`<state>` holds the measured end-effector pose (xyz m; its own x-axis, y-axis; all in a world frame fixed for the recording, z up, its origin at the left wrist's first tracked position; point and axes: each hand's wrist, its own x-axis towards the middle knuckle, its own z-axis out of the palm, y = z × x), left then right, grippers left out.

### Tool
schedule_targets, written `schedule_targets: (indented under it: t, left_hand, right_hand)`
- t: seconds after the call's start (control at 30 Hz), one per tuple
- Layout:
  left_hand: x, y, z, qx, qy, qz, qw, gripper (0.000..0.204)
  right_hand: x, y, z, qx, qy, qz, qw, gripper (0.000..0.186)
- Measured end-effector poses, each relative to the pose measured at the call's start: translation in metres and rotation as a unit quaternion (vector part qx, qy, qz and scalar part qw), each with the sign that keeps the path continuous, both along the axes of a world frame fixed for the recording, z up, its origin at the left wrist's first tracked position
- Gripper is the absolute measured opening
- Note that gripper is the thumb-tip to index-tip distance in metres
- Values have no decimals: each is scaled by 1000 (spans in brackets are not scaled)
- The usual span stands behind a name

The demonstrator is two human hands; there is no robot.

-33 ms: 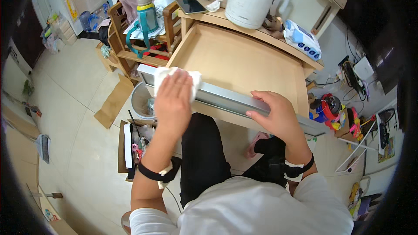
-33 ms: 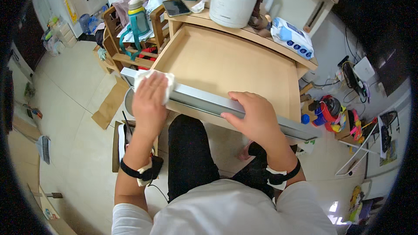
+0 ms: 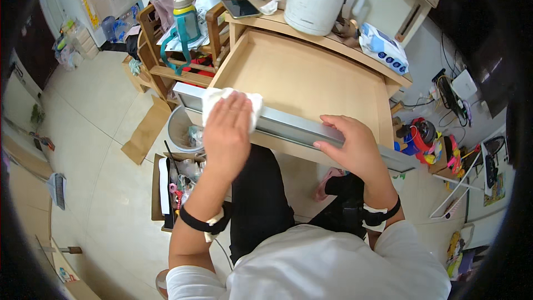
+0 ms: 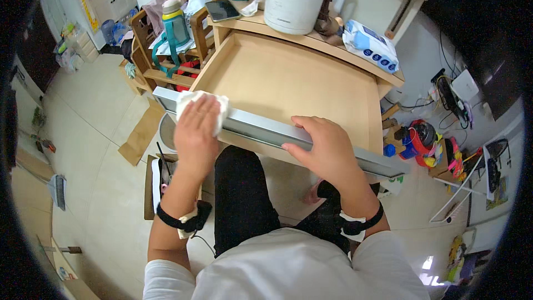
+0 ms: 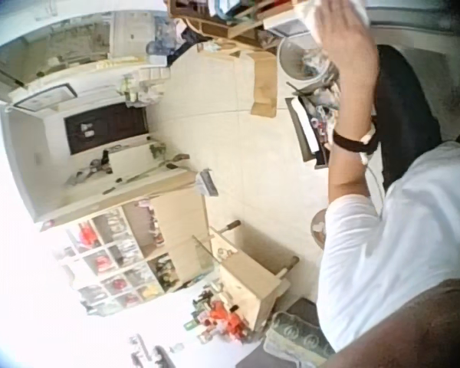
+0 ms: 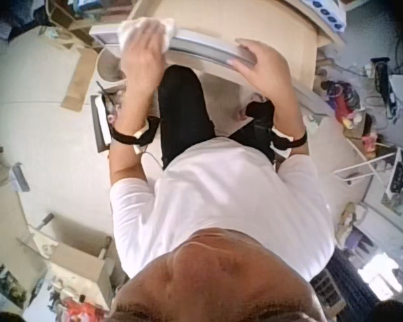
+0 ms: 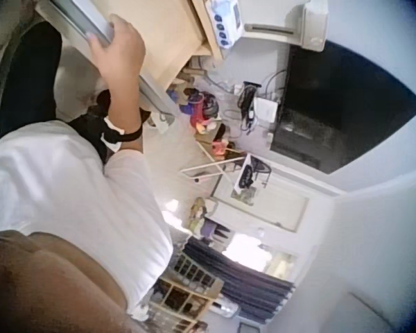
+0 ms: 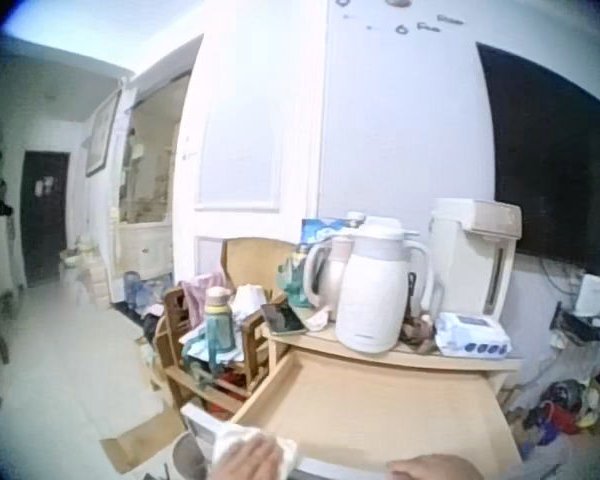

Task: The person repairs a drawer by using a screwdriver to tighten a screw and then wipes the interior and exterior surfaces with a cloth. They apply a white substance to the joints and spread it along the seams using the cloth.

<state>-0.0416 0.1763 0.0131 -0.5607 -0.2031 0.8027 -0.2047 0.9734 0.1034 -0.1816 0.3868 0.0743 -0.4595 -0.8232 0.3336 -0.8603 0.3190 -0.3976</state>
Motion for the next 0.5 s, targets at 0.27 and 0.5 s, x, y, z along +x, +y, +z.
schedule_targets:
  t: [0.27, 0.5]
  left_hand:
    - [-59, 126, 3, 11, -29, -184, 983, 37]
    - [-99, 184, 8, -21, -19, -308, 951, 35]
  right_hand:
    - [-19, 59, -1, -32, -37, -35, 998, 63]
    - [-36, 124, 8, -18, -66, -61, 996, 88]
